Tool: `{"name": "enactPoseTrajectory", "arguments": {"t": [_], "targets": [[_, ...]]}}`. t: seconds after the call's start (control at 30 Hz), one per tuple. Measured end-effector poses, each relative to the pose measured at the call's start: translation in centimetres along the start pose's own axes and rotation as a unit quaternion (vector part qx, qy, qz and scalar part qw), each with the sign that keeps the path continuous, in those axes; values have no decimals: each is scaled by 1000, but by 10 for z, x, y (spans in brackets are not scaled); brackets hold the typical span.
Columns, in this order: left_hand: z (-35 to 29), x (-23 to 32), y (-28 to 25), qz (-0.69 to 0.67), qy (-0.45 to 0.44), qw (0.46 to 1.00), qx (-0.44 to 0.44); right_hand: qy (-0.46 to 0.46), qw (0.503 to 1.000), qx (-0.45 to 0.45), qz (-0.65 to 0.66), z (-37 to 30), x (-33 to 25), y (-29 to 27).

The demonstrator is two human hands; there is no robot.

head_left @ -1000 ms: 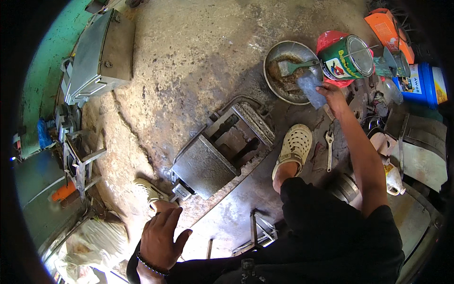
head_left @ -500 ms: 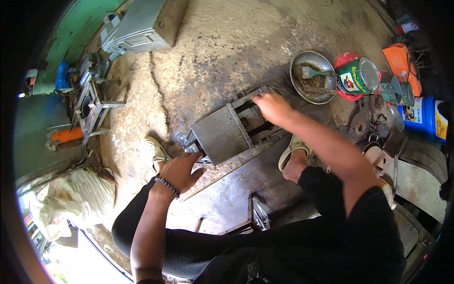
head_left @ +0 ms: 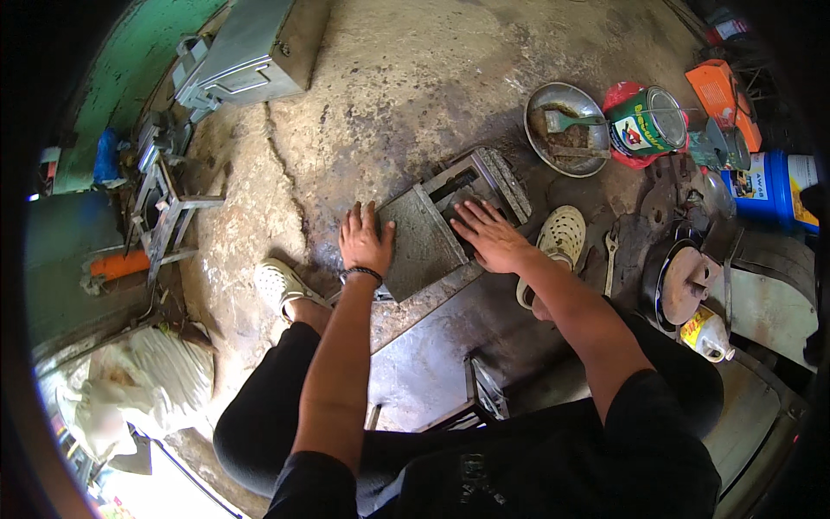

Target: The person places a metal component on a workbench, then uses a wrench to tighten bolts on the component. The person continues to adjust and tighten the bolts throughout the clip.

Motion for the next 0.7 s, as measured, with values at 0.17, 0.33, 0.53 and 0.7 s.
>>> {"name": "enactPoseTrajectory", "arguments": {"t": [0.17,0.33,0.53,0.7], "targets": [[-9,5,45,33,-21,999,23,-19,993,-82,-83,12,17,10],[-7,1,47,9,-19,998,52,-31,993,-67,-92,16,27,16],[-6,1,42,-10,-37,998,43,59,976,31,205,1,14,-4],[-6,2,41,-4,-34,998,45,270,701,423,507,12,-3,15]]}}
Point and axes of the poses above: each hand's wrist, its own z-axis towards the middle knuckle, its own y-axis out of the palm, x = y × z, the point moved 2 cm from there along z, towards the middle knuckle
